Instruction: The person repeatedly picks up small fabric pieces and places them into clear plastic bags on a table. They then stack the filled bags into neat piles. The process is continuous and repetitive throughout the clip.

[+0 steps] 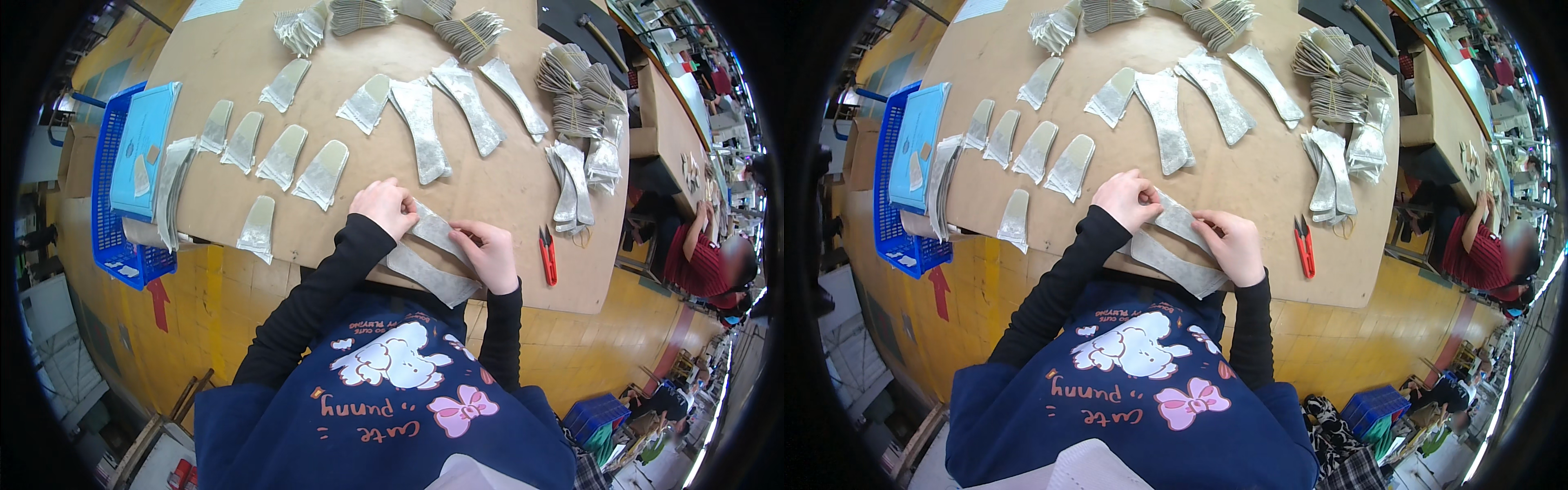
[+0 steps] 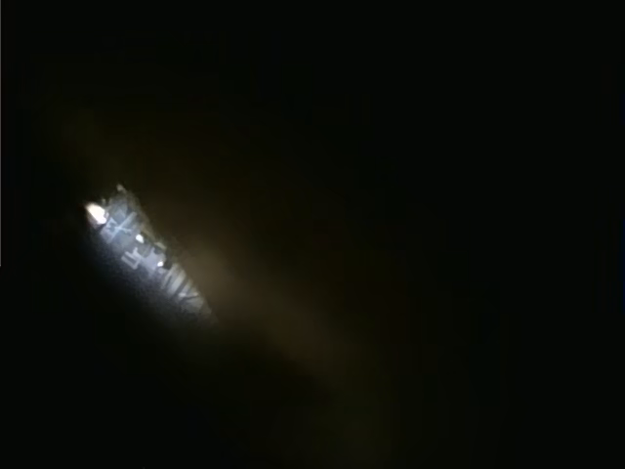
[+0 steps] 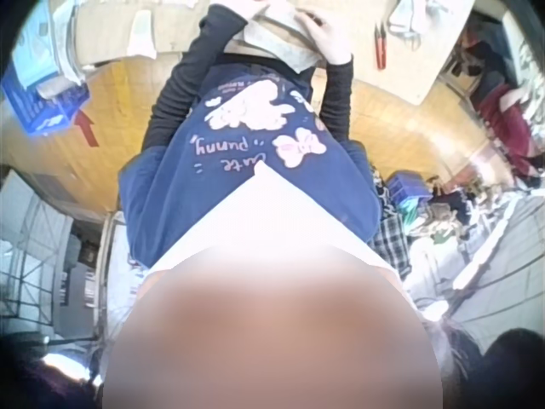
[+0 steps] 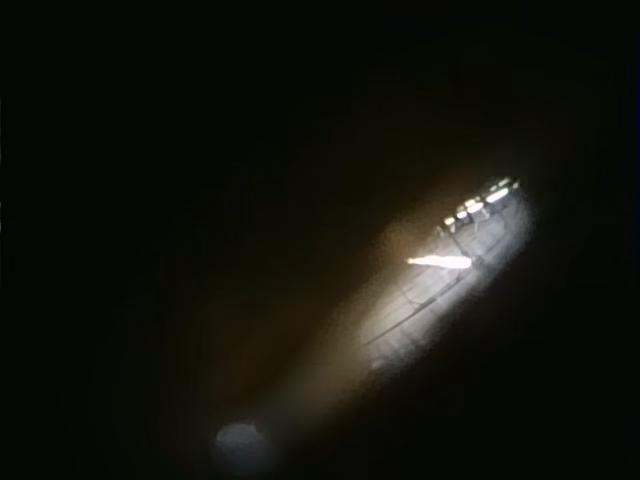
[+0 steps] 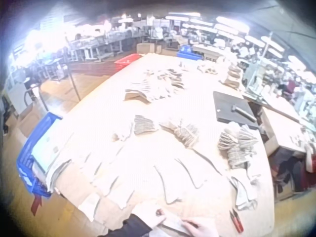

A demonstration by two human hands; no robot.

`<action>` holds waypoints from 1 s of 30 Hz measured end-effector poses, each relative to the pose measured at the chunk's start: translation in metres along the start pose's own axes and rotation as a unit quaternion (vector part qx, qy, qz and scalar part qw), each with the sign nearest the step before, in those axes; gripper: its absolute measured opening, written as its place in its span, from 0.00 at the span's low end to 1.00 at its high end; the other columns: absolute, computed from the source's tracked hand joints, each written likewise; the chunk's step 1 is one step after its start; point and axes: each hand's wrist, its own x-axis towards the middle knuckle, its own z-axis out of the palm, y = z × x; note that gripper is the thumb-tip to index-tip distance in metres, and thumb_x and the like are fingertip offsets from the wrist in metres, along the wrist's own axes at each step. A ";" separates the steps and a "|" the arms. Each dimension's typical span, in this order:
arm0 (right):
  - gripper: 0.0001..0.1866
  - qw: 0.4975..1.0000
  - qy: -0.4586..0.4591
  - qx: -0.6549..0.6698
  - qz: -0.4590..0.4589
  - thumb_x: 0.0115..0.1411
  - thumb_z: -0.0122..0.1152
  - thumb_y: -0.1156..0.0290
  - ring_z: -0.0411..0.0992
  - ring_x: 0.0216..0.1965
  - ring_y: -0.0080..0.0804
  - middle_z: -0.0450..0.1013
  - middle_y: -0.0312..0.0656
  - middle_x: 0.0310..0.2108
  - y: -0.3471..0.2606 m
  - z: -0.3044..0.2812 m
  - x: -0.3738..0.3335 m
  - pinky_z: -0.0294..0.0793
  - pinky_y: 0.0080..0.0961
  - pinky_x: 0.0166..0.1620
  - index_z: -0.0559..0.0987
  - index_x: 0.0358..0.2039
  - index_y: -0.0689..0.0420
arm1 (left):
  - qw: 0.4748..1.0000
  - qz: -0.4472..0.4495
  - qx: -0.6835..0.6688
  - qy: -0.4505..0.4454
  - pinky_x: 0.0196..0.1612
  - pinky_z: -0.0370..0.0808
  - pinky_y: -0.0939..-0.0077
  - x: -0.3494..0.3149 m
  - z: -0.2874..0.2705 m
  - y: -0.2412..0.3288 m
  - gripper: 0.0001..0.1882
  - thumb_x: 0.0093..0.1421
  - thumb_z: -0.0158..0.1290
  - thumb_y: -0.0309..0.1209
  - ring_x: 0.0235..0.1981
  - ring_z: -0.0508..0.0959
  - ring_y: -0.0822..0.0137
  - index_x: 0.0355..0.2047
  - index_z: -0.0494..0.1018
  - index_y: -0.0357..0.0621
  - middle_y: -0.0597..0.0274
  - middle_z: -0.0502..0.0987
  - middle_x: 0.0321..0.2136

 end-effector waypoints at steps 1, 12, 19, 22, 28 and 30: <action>0.09 1.000 -0.001 -0.002 -0.001 0.58 0.65 0.71 0.78 0.26 0.33 0.79 0.48 0.29 0.000 0.002 0.002 0.75 0.25 0.33 0.84 0.38 0.61 | 1.000 0.000 -0.001 -0.007 0.39 0.75 0.65 0.000 0.000 0.000 0.07 0.49 0.63 0.36 0.35 0.77 0.61 0.23 0.81 0.48 0.63 0.74 0.26; 0.08 0.997 0.026 -0.063 -0.030 0.57 0.65 0.70 0.79 0.28 0.37 0.80 0.47 0.29 0.004 0.011 0.008 0.76 0.27 0.33 0.84 0.36 0.59 | 0.999 0.044 0.003 0.020 0.40 0.70 0.63 -0.006 0.005 -0.004 0.12 0.48 0.67 0.40 0.36 0.75 0.59 0.26 0.78 0.49 0.63 0.73 0.29; 0.09 0.995 0.029 -0.087 -0.044 0.58 0.64 0.69 0.79 0.30 0.39 0.79 0.47 0.30 0.001 0.006 0.006 0.76 0.29 0.34 0.84 0.38 0.57 | 0.976 0.186 0.027 0.110 0.46 0.70 0.63 -0.025 0.019 0.002 0.13 0.47 0.65 0.33 0.44 0.74 0.60 0.34 0.76 0.50 0.66 0.75 0.37; 0.12 0.995 0.085 -0.043 -0.016 0.60 0.63 0.75 0.76 0.27 0.29 0.78 0.43 0.28 -0.004 -0.011 0.000 0.74 0.22 0.34 0.82 0.44 0.60 | 0.928 0.366 -0.005 0.065 0.48 0.71 0.64 -0.048 0.021 0.003 0.14 0.47 0.63 0.29 0.45 0.76 0.61 0.36 0.77 0.50 0.67 0.76 0.40; 0.25 0.960 0.237 0.146 0.000 0.63 0.58 0.81 0.67 0.31 0.15 0.72 0.32 0.34 -0.022 -0.037 -0.022 0.68 0.13 0.37 0.72 0.61 0.60 | 0.971 0.233 -0.004 0.059 0.43 0.74 0.68 -0.071 0.006 -0.005 0.16 0.50 0.62 0.26 0.39 0.77 0.61 0.41 0.76 0.44 0.62 0.76 0.37; 0.26 0.957 0.239 0.161 0.002 0.63 0.58 0.82 0.68 0.35 0.16 0.73 0.32 0.37 -0.031 -0.038 -0.030 0.69 0.13 0.41 0.71 0.62 0.61 | 0.982 0.143 -0.098 0.071 0.40 0.74 0.72 -0.067 -0.005 -0.006 0.15 0.53 0.61 0.25 0.38 0.77 0.64 0.42 0.76 0.40 0.61 0.75 0.36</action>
